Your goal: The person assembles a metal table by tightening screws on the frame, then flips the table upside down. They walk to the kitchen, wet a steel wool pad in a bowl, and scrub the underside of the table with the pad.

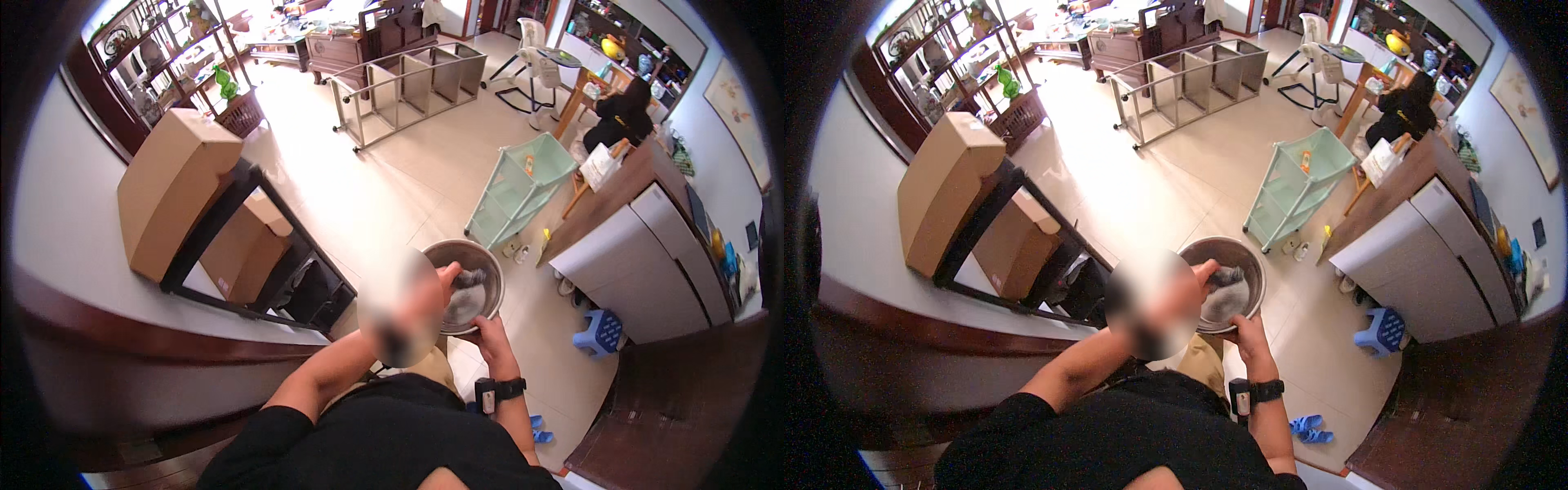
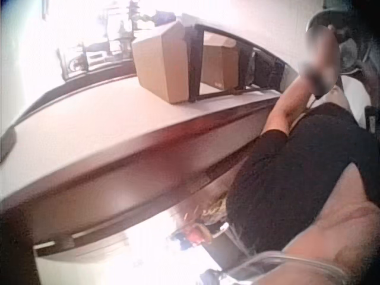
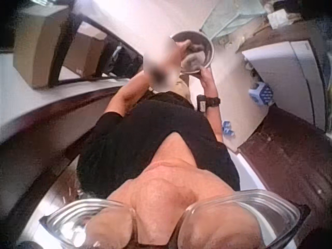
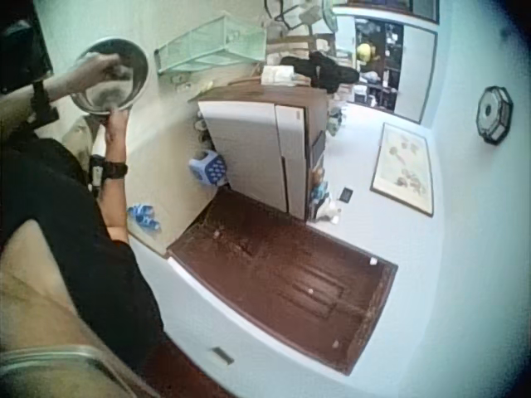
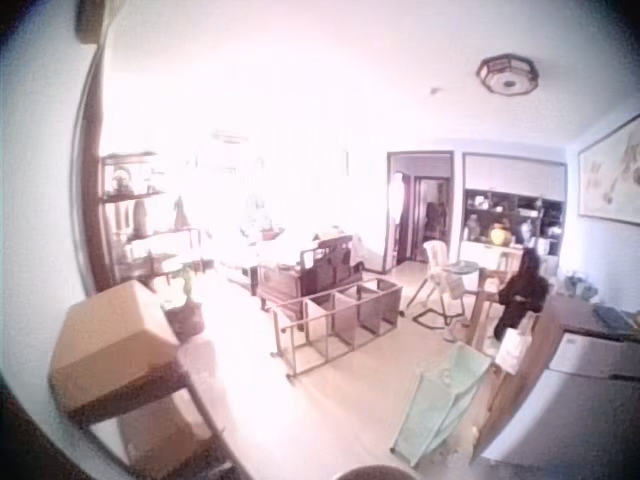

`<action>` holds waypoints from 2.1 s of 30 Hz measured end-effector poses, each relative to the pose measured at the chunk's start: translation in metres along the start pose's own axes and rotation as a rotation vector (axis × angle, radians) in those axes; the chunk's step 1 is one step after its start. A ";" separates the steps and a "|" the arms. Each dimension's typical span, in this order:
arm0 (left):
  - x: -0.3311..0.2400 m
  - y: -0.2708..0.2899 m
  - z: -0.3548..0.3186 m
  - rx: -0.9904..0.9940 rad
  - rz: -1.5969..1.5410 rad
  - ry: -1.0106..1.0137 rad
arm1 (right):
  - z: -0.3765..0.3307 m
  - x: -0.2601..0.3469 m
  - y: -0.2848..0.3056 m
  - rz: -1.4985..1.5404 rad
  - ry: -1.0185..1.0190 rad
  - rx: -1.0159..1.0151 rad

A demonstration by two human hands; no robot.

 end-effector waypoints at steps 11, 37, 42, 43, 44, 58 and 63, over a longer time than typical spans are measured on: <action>0.092 0.070 0.202 -0.355 -0.034 0.061 | 0.231 0.123 -0.053 -0.081 -0.161 0.155; 0.481 0.280 0.569 -0.471 -1.515 0.743 | 0.727 0.337 -0.336 -0.266 -0.296 0.290; 0.564 0.341 0.611 -0.502 -1.616 0.662 | 0.833 0.339 -0.410 -0.291 -0.386 0.370; 0.581 0.353 0.619 -0.546 -1.622 0.696 | 0.853 0.340 -0.431 -0.295 -0.394 0.394; 0.598 0.364 0.627 -0.588 -1.628 0.729 | 0.876 0.347 -0.449 -0.316 -0.416 0.418; 0.912 0.461 0.670 -0.674 0.175 1.011 | 1.136 0.298 -0.652 -0.632 -0.518 0.390; 1.021 0.477 0.697 -0.444 -0.634 1.133 | 1.219 0.280 -0.691 -0.685 -0.525 0.370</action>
Point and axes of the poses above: each hand's wrist, its own z-axis towards the middle knuckle, its own y-axis out of the back of the hand, x = y × z, the point moved 2 cm from there along z, towards the middle knuckle, and after that the axes turned 2 degrees about -z, right-handed, at the moved point
